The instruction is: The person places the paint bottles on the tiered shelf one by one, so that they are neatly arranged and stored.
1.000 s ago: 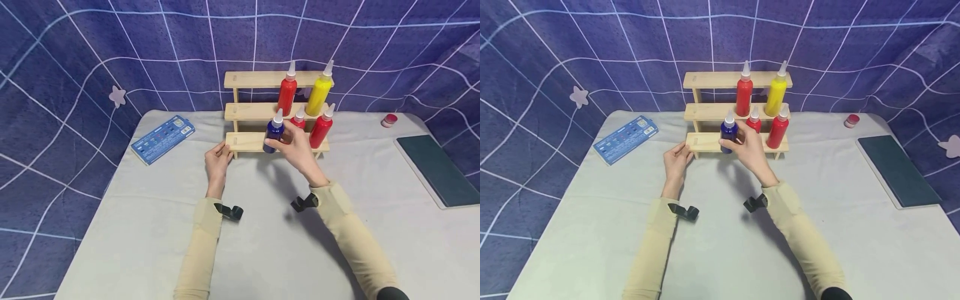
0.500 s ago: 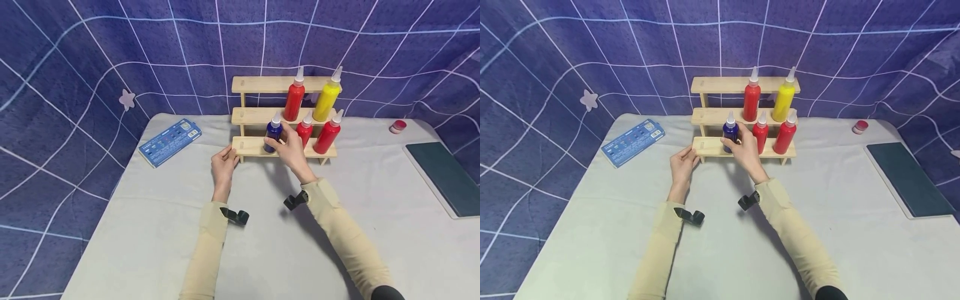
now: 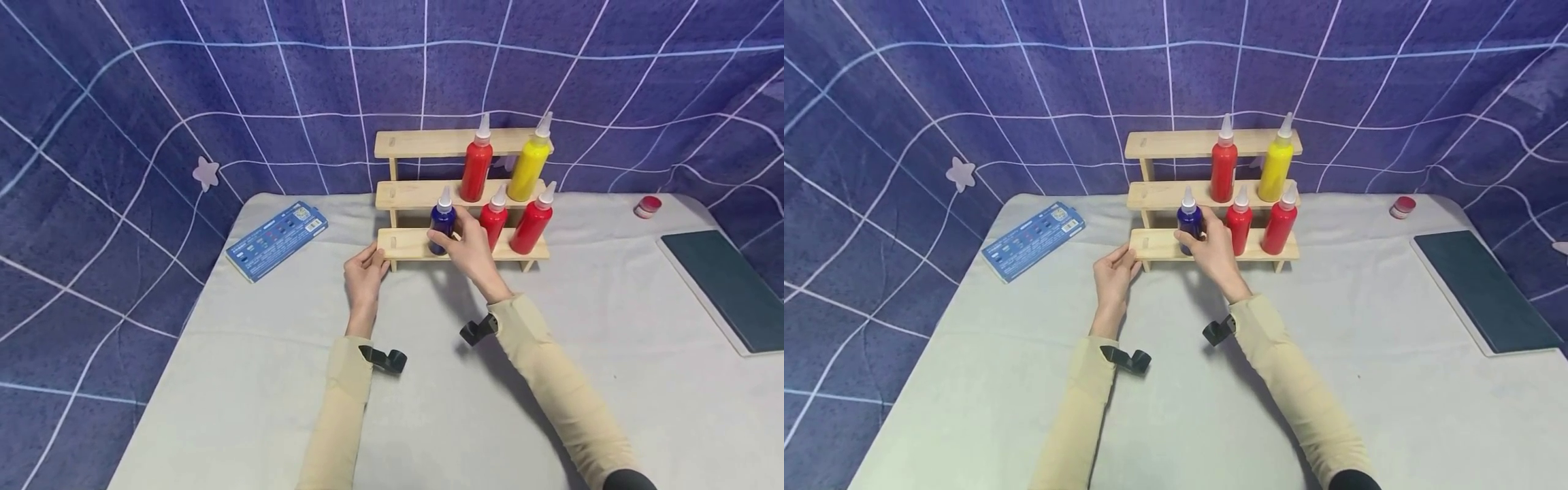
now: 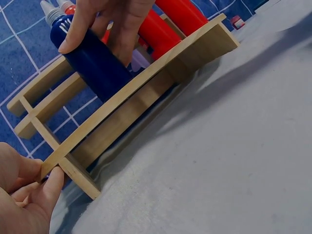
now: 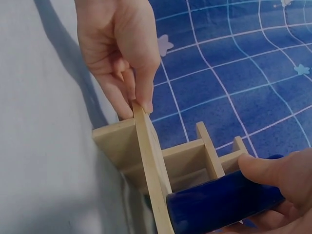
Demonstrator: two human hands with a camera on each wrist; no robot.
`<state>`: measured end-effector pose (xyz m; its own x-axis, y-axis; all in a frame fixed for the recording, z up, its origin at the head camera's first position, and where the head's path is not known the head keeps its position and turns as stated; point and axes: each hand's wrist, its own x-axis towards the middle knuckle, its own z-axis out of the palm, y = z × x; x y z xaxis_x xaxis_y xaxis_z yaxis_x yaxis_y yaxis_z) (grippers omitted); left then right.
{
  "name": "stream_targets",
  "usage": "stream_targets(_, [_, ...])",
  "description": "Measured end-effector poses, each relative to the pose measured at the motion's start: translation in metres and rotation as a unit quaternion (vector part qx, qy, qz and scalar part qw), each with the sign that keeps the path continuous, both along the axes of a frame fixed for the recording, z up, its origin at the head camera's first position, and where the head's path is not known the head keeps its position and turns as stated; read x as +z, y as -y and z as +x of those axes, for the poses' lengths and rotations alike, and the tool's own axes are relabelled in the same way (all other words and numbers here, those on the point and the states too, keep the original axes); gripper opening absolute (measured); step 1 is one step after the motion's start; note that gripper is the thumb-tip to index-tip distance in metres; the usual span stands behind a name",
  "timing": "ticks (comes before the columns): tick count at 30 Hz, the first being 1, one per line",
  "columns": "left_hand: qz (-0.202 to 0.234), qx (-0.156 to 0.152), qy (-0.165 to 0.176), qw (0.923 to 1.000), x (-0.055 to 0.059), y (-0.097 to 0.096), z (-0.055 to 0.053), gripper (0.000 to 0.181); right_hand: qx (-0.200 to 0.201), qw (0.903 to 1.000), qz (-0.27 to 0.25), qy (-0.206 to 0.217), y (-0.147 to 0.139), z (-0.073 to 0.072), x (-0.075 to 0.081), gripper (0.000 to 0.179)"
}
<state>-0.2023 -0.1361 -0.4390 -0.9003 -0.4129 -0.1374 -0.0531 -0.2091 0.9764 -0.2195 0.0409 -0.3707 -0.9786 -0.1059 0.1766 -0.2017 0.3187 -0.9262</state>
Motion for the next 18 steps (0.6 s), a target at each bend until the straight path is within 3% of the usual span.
stream_targets(10, [-0.007, 0.006, 0.004, 0.9999, -0.006, 0.011, -0.005, 0.034, -0.004, 0.9978, 0.064, -0.014, 0.009, -0.005, 0.001, 0.065])
stream_targets(18, [-0.023, 0.009, 0.006, 0.9997, -0.009, 0.020, -0.012, 0.034, 0.024, 0.9940, 0.043, -0.097, 0.009, 0.003, 0.025, 0.070])
